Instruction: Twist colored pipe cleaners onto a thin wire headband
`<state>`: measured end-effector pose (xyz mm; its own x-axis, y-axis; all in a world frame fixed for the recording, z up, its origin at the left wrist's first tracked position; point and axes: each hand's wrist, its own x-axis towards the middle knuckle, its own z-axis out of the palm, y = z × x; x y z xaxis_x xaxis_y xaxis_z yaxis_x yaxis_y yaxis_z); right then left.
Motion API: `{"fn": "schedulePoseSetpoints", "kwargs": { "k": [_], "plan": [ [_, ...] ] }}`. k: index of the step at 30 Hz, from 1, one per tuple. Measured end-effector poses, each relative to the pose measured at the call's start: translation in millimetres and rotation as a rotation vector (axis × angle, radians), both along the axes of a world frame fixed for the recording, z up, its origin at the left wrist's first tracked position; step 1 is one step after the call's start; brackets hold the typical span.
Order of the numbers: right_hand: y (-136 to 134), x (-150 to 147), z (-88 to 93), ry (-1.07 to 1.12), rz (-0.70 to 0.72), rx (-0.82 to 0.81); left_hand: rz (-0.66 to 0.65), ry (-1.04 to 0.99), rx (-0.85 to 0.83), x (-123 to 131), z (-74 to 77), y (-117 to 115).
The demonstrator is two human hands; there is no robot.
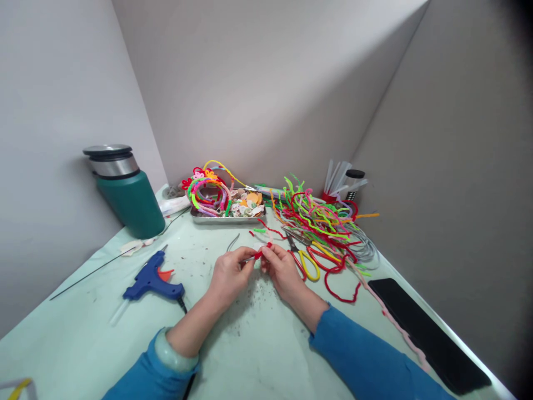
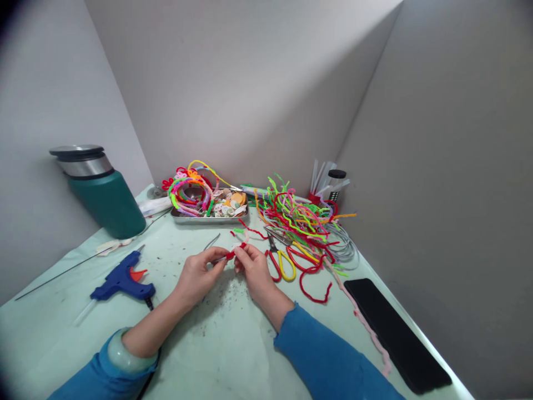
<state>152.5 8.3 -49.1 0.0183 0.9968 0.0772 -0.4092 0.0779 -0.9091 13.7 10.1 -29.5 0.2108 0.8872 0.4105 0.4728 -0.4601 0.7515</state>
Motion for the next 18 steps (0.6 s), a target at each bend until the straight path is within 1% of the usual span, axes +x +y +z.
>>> {"fn": "schedulePoseSetpoints", "kwargs": {
  "k": [3,9,14,18],
  "plan": [
    [0.6,0.2,0.5,0.031,0.001,-0.001,-0.031,-0.04,-0.035,0.5,2.4,-1.0],
    [0.3,0.1,0.6,0.033,-0.005,-0.003,-0.013,-0.085,-0.094,1.5,7.8,-2.7],
    [0.6,0.4,0.1,0.03,-0.003,0.003,-0.024,-0.113,-0.153,-0.1,3.2,0.2],
    [0.9,0.5,-0.9,0.026,0.001,-0.003,-0.027,-0.127,-0.168,-1.3,-1.2,3.5]
  ]
}}
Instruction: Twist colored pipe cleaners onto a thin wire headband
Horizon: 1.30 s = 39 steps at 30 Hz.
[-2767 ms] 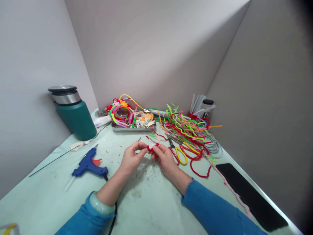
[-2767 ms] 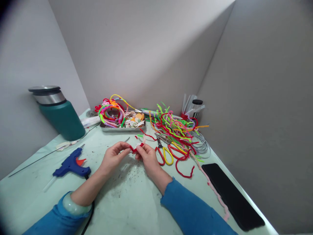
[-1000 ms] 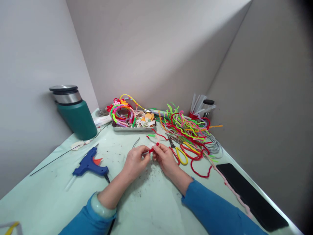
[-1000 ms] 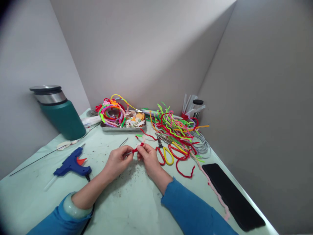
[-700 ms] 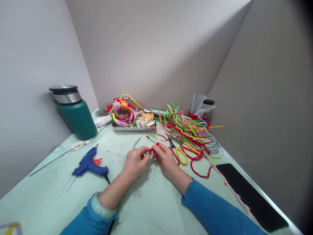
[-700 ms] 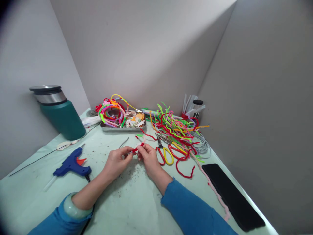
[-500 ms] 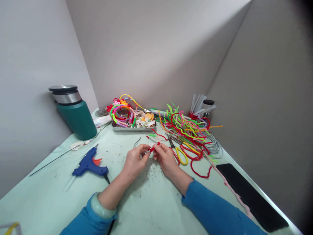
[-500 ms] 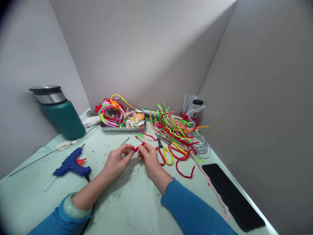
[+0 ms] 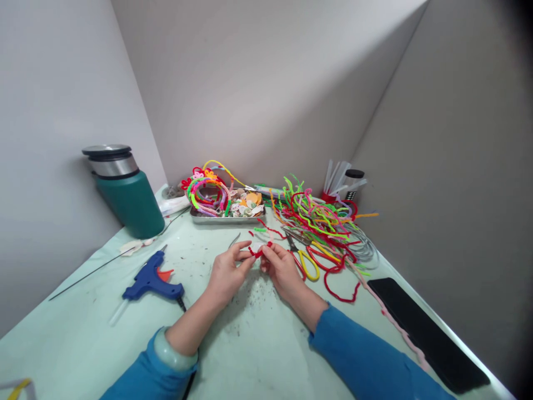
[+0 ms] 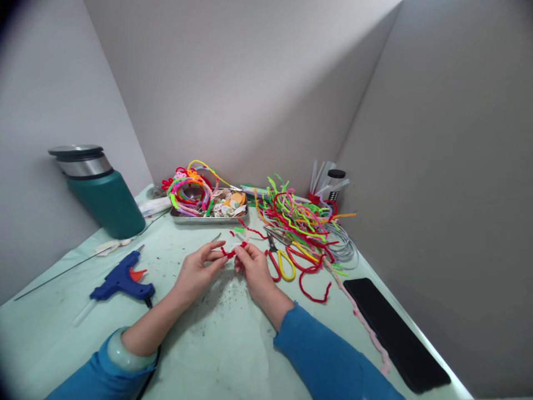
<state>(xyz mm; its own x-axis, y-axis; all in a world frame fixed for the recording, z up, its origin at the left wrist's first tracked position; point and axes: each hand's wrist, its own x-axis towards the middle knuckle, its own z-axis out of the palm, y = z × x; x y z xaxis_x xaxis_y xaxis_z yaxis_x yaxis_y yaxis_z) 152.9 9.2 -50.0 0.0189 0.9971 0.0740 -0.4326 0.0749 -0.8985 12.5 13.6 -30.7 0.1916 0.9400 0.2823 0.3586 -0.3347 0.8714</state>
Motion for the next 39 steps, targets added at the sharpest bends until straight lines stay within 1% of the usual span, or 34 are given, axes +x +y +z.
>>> {"fn": "schedulePoseSetpoints", "kwargs": {
  "k": [7,13,20,30,39],
  "plan": [
    [0.5,-0.4,-4.5,-0.07,-0.026,0.023,0.018,0.002,-0.068,0.2,-1.1,4.0],
    [0.5,0.4,-4.8,-0.125,-0.036,0.048,-0.02,0.011,-0.051,-0.5,-0.8,2.6],
    [0.8,0.5,-3.6,-0.135,-0.012,0.047,0.025,0.11,0.053,0.0,5.7,-2.1],
    [-0.3,1.2,-4.3,-0.162,-0.034,0.066,0.028,0.154,0.005,0.5,2.7,0.9],
    [-1.7,2.5,-1.5,-0.127,-0.02,0.022,0.022,0.03,0.055,1.3,7.2,-1.3]
  ]
}}
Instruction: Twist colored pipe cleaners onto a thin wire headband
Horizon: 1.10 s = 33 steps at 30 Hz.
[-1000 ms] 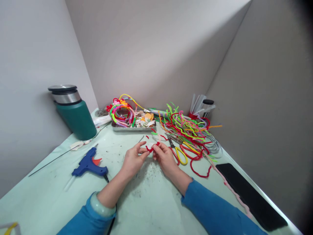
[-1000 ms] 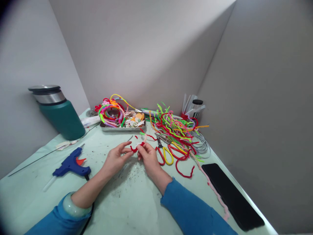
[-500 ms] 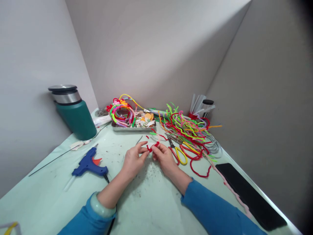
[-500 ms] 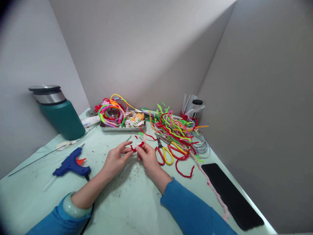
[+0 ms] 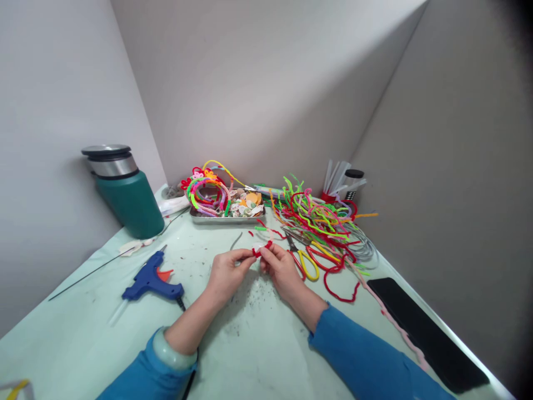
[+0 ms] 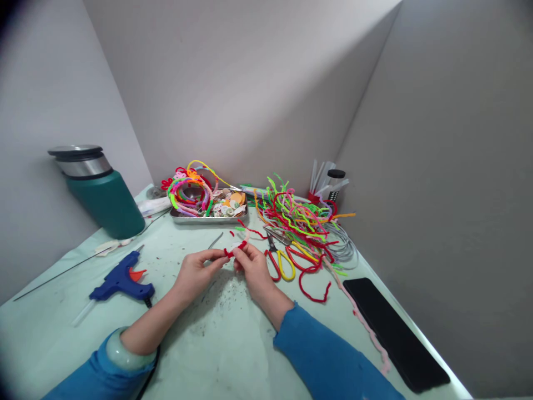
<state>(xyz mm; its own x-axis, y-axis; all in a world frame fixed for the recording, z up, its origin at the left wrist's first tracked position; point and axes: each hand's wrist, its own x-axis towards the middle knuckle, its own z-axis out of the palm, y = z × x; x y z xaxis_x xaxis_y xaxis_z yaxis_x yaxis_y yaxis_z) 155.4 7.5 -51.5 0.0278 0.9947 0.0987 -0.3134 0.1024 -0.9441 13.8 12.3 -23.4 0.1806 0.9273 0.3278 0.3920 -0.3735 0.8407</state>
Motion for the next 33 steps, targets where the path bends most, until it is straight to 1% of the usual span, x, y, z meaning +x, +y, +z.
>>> {"fn": "schedulePoseSetpoints", "kwargs": {
  "k": [4,13,18,21,23,26,29,33],
  "plan": [
    [-0.7,-0.4,1.7,0.016,0.019,0.002,-0.043,-0.04,0.011,0.5,0.8,-0.7],
    [-1.6,-0.2,4.1,0.051,0.025,-0.019,-0.119,-0.156,-0.104,1.1,0.3,1.7],
    [-2.5,-0.1,5.0,0.042,0.032,-0.011,-0.077,-0.122,-0.066,0.7,1.4,0.8],
    [-2.2,0.3,4.4,0.034,0.032,-0.01,-0.089,-0.087,-0.018,-0.2,3.6,-0.7],
    [-1.9,0.4,4.4,0.045,0.029,-0.02,-0.11,-0.095,-0.017,-0.6,4.5,-1.1],
    [-1.7,0.1,5.0,0.078,0.027,-0.031,-0.134,-0.148,-0.085,-0.9,4.0,-0.1],
    [-1.9,-0.3,4.8,0.09,0.046,-0.027,-0.125,-0.204,-0.188,-0.3,2.8,2.3],
    [-2.0,-0.4,2.3,0.038,0.05,0.003,-0.142,-0.253,-0.296,1.6,4.1,3.5]
  ]
}}
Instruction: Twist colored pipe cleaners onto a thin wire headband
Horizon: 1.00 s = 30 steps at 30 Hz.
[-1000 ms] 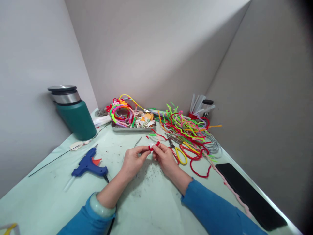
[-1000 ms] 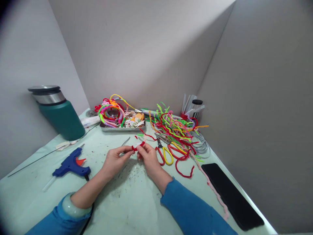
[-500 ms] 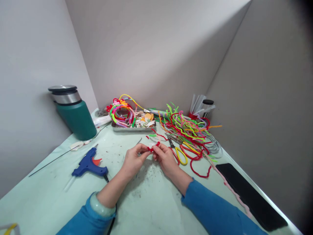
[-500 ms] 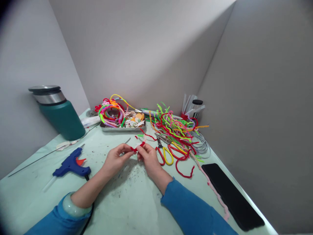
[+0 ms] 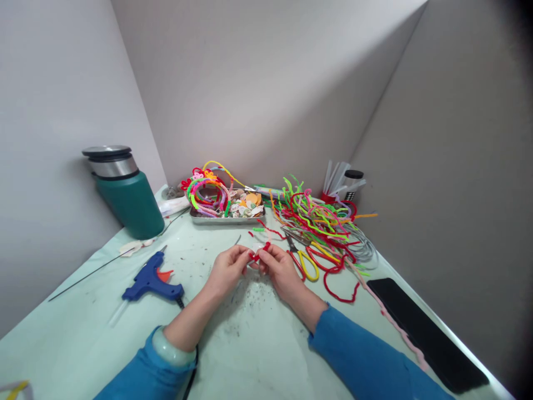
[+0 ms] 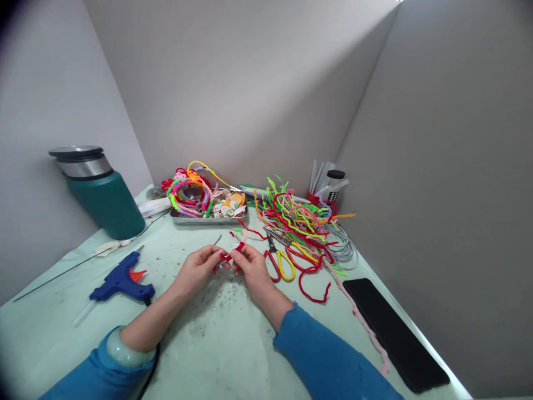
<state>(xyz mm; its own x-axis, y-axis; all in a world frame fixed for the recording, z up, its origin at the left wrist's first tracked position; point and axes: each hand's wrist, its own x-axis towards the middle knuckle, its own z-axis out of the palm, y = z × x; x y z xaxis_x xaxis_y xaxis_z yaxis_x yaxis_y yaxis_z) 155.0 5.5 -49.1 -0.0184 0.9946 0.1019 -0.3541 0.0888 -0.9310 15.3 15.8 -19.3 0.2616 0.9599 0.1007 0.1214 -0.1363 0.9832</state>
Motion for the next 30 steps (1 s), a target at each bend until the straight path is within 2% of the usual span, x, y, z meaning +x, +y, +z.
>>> {"fn": "schedulePoseSetpoints", "kwargs": {
  "k": [4,12,19,30],
  "plan": [
    [-0.3,0.1,-0.6,-0.038,-0.008,0.012,-0.012,0.031,-0.014,0.8,1.7,-1.5],
    [0.1,-0.1,-0.1,-0.017,0.0,0.013,-0.021,0.219,0.102,-2.8,-5.0,-0.1],
    [0.1,0.2,0.0,0.007,0.008,0.0,-0.062,0.254,0.189,-3.5,-1.7,-2.2],
    [0.6,0.3,-1.3,0.013,0.012,-0.007,0.031,0.464,0.499,-2.8,1.1,-7.1]
  ]
}}
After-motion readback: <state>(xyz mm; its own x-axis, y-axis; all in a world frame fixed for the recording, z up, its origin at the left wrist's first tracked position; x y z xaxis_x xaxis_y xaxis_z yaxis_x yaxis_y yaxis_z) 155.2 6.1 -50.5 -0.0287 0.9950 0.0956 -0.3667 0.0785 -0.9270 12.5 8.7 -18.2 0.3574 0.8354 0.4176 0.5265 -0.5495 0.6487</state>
